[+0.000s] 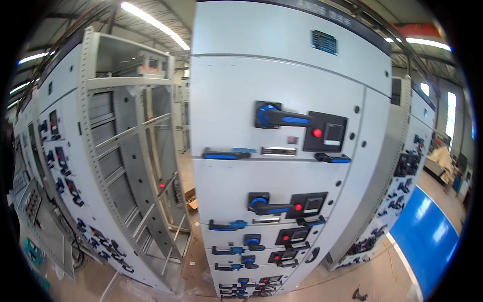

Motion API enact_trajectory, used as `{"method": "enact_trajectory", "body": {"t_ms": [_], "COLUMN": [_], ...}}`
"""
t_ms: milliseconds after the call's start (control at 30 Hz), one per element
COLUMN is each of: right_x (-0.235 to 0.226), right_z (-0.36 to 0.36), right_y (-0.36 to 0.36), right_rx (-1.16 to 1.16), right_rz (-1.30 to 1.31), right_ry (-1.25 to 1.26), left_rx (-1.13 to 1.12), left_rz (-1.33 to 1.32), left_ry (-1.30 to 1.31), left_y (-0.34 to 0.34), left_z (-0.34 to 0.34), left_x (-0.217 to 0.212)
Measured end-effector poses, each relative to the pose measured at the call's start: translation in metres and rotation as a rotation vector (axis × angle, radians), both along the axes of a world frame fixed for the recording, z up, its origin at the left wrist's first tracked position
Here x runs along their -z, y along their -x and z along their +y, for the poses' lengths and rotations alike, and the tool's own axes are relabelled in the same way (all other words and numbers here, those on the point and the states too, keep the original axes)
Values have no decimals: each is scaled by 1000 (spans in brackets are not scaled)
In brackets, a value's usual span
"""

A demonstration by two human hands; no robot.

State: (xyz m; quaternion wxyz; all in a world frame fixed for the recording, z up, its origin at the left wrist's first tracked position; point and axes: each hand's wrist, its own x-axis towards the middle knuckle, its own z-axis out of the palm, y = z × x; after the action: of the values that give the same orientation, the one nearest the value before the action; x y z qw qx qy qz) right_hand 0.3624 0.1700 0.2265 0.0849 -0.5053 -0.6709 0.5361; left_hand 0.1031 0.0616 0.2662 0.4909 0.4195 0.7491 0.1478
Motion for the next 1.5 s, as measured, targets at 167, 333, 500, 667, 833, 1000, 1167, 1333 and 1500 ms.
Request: {"method": "enact_trajectory", "body": {"t_ms": [167,333,500,667,833,1000,1167,1333,1500], "right_x": [2,-14,-12,-11,-23,-7,-16,-43,-43], "right_z": [-6,-20,-34,-57,-82,-85,-86,-79,-74], "right_y": [30,40,96,156,211,240,264,278,255], "right_rx": [-166,-224,-285,-296,-333,-617,-702,-694,-532], "right_rz": [-132,-261,-285,-211,-149,-301,-430,-320,-349], "right_ry": [-87,-139,-114,-122,9,-65,-5,98,54], "left_rx": [-115,-173,-216,-222,-365,-559,-612,-703,-708], "left_rz": [-11,-99,-41,28,3,-73,-62,-75,-91], "left_ry": [-1,125,132,151,175,17,148,-17,36], "left_y": [-4,32,85,129,158,170,182,181,196], "left_z": [-60,-72,-96,-128,-163,-193,-181,-179,-174], "left_x": [-2,3,-1,-18,3,51,18,51,60]}}
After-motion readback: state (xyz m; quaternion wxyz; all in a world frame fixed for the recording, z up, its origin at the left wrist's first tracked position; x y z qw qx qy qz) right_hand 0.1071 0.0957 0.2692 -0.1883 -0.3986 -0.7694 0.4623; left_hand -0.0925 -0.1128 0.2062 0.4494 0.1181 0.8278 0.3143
